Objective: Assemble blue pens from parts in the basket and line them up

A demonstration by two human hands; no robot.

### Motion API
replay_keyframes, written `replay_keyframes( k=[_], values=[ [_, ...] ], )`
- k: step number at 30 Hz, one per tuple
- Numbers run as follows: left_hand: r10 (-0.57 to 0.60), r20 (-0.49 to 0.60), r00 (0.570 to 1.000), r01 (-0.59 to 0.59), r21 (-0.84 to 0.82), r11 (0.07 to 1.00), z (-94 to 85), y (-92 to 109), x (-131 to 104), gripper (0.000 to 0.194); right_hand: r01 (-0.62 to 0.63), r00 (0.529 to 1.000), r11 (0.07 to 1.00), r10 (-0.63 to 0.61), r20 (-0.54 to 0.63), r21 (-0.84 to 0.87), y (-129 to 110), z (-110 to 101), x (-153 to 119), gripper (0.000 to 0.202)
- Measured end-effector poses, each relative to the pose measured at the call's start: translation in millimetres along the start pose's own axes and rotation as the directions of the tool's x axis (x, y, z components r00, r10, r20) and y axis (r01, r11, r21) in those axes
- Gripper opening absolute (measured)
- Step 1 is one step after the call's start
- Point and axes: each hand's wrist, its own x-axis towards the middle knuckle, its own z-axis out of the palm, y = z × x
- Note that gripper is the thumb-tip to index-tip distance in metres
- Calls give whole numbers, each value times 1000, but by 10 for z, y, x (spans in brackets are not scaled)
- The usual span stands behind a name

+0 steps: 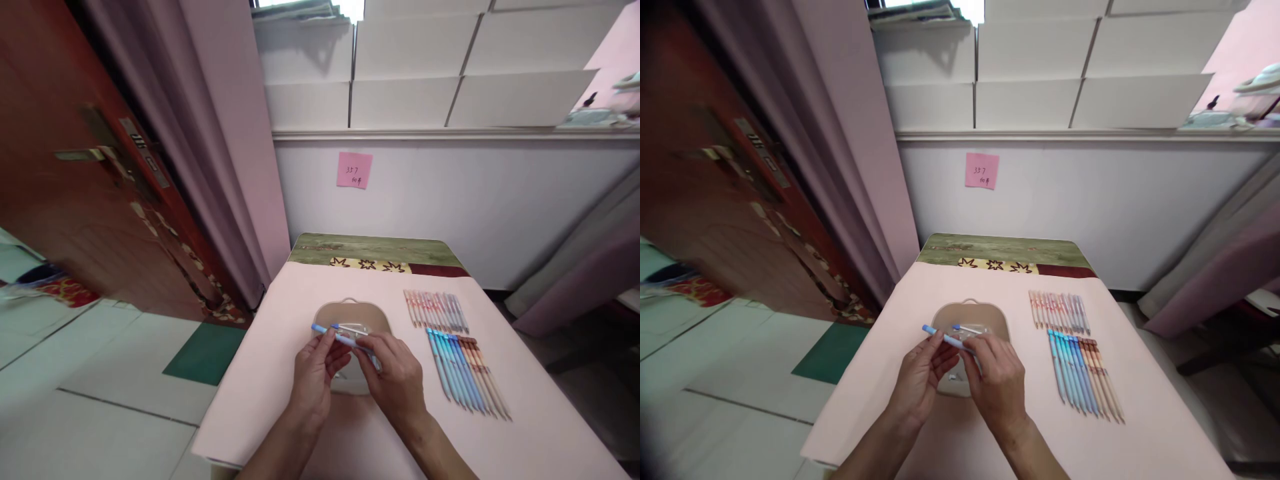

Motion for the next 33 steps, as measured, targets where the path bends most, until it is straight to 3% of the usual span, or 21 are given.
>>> replay_keyframes(
  k=[9, 13, 17, 22, 28, 31, 33],
  values=[
    [59, -6, 998, -59, 29, 998, 54, -180, -59, 28, -110, 991, 989, 117, 70, -98, 104, -43, -154, 25],
    [84, -25, 996, -83, 23, 996, 31, -237, -45, 28, -174, 977, 984, 176, 117, -33, 130, -50, -248, 29],
    [82, -24, 996, -80, 61, 995, -2, -268, -45, 30, -168, 980, 985, 170, 108, -29, 117, -78, -312, 19],
    [93, 8, 996, -94, 125, 988, -19, -278, -82, 31, -201, 958, 977, 212, 195, -75, 119, -114, -343, 33],
    [121, 14, 993, -121, 187, 975, 4, -266, -143, 34, -234, 965, 972, 233, 121, -11, 75, -114, -406, 24],
    [121, 47, 991, -128, 198, 972, -53, -284, -173, 34, -355, 914, 929, 321, 250, 106, 23, -110, -469, 28],
    [111, 58, 992, -121, 219, 968, -124, -305, -201, 33, -501, 827, 830, 377, 418, 244, -4, -102, -519, 36]
  ],
)
